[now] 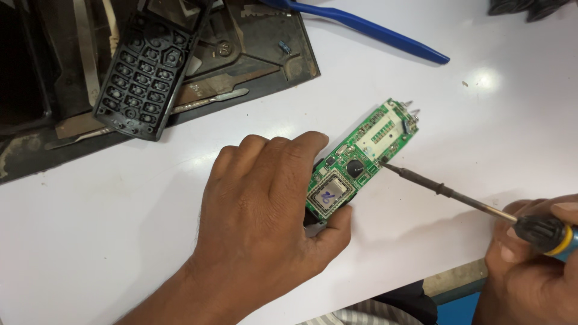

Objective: The person holds a disassembled feature-phone motherboard on a white workbench with their left hand and uses a soldering iron in their right hand to solder points along the board, repositioning the board and touching the iron to different components across the workbench.

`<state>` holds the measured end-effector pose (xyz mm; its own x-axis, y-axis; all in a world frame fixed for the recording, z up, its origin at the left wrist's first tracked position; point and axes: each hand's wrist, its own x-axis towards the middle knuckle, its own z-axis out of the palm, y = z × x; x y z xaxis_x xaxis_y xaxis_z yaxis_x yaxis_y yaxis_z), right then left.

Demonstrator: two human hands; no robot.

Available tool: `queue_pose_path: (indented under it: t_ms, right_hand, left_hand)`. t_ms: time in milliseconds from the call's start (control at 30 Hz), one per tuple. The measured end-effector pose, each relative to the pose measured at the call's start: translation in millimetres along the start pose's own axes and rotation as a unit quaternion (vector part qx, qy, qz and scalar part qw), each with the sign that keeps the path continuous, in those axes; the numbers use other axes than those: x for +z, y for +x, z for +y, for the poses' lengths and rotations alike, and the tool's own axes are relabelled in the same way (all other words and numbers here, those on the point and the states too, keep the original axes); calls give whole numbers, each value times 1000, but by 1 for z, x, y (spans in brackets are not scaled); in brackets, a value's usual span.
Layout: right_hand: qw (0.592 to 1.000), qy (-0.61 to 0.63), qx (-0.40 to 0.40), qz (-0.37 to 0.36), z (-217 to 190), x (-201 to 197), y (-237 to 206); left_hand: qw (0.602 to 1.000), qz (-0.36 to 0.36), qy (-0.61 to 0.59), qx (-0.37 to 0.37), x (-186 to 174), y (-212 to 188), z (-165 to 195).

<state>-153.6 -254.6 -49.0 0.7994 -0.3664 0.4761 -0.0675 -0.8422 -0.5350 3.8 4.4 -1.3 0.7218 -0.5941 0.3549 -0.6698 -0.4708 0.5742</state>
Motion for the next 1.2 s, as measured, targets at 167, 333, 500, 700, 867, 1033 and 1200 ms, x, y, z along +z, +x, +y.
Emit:
queue_pose_path:
  t_ms: [167, 333, 500, 700, 867, 1033, 1200]
  right_hand:
    - [956, 252, 136, 70, -10, 8, 12]
    - [971, 169, 158, 62, -8, 7, 11]
    - [977, 117, 179, 19, 4, -5, 4]
    - [986, 153, 66, -20, 31, -7, -16]
    - [968, 237, 86, 4, 42, -9, -23]
    - [990, 124, 57, -18, 46, -12, -15]
    - [982, -140, -98, -83, 61, -24, -18]
  left_hand:
    - [1000, 8, 5, 4, 0, -1, -1]
    - [1000, 11, -4, 9, 3, -1, -1]
    - [1000, 4, -2, 1, 5, -2, 0]
    - [1000, 9, 5, -2, 5, -1, -2]
    - [1000, 5, 4, -6, 4, -1, 0]
    - [1000, 5, 2, -5, 4, 0, 0]
    - [1000, 0, 1, -10, 4, 0, 0]
